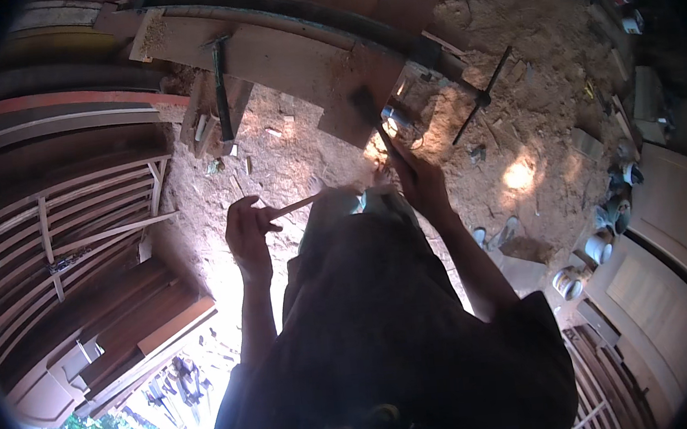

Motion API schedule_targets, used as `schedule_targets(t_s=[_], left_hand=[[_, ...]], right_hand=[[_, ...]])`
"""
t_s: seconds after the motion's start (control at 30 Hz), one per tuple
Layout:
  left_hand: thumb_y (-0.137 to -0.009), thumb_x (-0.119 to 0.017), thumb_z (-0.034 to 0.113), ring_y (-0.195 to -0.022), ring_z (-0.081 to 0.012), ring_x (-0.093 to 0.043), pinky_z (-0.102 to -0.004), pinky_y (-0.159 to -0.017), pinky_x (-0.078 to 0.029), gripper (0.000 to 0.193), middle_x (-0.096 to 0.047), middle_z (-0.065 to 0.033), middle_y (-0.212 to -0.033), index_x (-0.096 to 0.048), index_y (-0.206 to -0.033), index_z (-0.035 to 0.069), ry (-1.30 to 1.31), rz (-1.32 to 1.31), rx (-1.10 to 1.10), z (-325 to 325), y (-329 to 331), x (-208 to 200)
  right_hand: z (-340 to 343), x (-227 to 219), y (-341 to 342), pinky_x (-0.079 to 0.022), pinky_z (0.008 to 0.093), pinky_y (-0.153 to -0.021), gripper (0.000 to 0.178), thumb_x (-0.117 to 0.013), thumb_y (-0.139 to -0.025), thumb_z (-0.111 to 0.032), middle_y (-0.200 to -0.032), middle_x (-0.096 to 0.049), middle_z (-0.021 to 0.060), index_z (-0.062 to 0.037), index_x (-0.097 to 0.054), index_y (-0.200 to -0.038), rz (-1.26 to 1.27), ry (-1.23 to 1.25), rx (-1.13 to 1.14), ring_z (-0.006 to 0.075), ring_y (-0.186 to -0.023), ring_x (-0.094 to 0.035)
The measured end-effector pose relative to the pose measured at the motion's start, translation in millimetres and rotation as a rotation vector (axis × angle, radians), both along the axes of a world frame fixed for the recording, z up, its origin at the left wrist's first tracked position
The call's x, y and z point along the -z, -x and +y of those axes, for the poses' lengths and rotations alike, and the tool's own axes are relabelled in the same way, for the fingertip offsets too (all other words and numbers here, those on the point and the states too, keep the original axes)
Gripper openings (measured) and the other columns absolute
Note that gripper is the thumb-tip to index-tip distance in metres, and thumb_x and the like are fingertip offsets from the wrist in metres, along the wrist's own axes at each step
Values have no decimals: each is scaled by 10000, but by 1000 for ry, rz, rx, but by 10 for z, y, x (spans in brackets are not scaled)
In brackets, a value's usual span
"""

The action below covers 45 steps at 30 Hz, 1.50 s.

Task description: The person uses a hammer to drive nails into a wooden plank on a workbench. They repeatedly position the nail and strike it, then move to another section of the plank and repeat the process.

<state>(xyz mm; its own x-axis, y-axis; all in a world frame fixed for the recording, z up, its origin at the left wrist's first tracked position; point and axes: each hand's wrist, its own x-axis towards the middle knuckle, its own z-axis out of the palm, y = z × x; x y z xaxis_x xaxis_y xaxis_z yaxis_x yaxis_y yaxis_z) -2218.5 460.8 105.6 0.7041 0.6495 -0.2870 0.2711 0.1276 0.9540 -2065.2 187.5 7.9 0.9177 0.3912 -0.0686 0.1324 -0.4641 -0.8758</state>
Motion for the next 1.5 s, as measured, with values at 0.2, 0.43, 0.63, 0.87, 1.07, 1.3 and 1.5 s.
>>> schedule_targets(t_s=[0.2,0.43,0.63,0.87,1.07,1.3,1.5], left_hand=[[-1082,-476,173,-1114,-243,-688,-326,-784,-629,326,-667,-128,-1172,-582,-1290,-54,240,279,269,103,166,151],[-994,-625,104,-1070,-219,-697,-339,-795,-628,420,-666,-169,-1242,-552,-1375,-59,401,621,669,326,330,110],[-985,-614,61,-890,-173,-711,-330,-803,-615,402,-715,-120,-1127,-578,-1378,-13,287,665,711,435,592,251],[-999,-588,165,-609,-69,-567,-250,-543,-467,219,-652,-9,-776,-694,-1165,69,135,737,559,329,771,649],[-1032,-567,205,-566,-44,-506,-220,-490,-390,205,-629,14,-752,-716,-1060,68,94,609,95,307,822,639],[-1024,-614,219,-583,-69,-547,-268,-478,-473,190,-627,-24,-785,-684,-1110,64,43,337,-172,511,676,1273],[-1020,-600,256,-625,-150,-652,-325,-507,-510,203,-690,-91,-853,-667,-1092,80,-115,228,-163,936,-210,1794]], right_hand=[[-81,52,67,-570,355,-799,391,-616,-1002,-128,-1158,-721,198,-114,-606,-1393,-9,-18,16,289,-1002,-742],[170,-91,-459,-568,370,-788,386,-599,-1025,-198,-1120,-720,207,-151,-596,-1408,66,98,9,317,-994,-737],[-260,257,-8,-562,384,-796,414,-599,-1020,-165,-1128,-701,251,-135,-564,-1431,-68,-64,-33,338,-1037,-722],[248,-11,-307,-552,444,-788,414,-602,-1003,-197,-1091,-705,243,-141,-579,-1412,38,-50,-116,395,-982,-705],[-214,-47,21,-557,429,-847,442,-604,-1010,-267,-1133,-731,202,-97,-569,-1416,261,55,-92,341,-1060,-718],[-70,-230,-250,-515,328,-706,512,-659,-993,-382,-909,-717,136,-16,-610,-1348,174,68,-141,164,-784,-663],[-23,-365,-326,-479,303,-654,476,-645,-1006,-350,-853,-690,87,-19,-618,-1348,62,98,-130,118,-736,-605]])
